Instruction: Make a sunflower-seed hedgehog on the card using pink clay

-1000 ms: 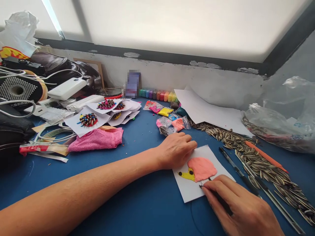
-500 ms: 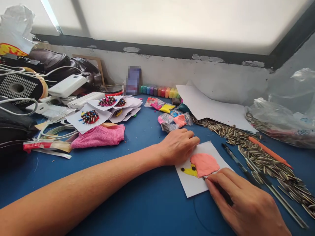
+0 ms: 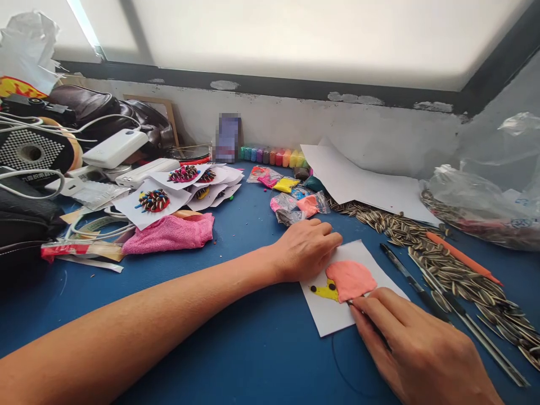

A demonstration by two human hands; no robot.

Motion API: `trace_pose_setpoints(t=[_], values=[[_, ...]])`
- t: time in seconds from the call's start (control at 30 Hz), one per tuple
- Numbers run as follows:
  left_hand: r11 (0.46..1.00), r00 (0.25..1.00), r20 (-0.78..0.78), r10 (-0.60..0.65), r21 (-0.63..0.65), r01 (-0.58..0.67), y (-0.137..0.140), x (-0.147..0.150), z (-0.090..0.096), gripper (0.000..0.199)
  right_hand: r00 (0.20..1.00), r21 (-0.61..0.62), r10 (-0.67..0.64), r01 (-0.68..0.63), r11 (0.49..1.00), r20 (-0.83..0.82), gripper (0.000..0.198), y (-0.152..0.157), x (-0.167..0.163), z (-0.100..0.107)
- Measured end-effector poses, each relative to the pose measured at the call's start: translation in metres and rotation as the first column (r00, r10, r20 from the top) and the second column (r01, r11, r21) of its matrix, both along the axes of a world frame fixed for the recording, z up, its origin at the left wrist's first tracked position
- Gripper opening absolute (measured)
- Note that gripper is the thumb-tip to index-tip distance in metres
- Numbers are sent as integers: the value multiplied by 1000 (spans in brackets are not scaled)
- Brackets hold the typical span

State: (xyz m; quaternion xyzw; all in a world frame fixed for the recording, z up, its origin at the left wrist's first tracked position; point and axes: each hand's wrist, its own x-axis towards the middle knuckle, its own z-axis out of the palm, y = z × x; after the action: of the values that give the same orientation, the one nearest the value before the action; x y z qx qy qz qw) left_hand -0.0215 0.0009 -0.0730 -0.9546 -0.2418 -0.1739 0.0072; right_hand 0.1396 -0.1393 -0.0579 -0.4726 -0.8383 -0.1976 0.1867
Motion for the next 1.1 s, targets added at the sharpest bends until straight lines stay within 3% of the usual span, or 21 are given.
trace_pose_setpoints(t=[0.17, 0.63, 1.1], values=[[1000, 1000, -21, 2, -14, -2, -1, 0, 2, 25, 999, 30, -5, 4, 1000, 53, 30, -4, 2, -1], [1000, 1000, -4, 0, -6, 0, 0, 0, 0, 26, 997, -33, -46, 44, 998, -65, 32, 4, -2, -2], [1000, 1000, 2, -3, -6, 3, 0, 1, 1, 25, 997, 77, -4, -1, 997, 75, 33, -2, -2, 1]])
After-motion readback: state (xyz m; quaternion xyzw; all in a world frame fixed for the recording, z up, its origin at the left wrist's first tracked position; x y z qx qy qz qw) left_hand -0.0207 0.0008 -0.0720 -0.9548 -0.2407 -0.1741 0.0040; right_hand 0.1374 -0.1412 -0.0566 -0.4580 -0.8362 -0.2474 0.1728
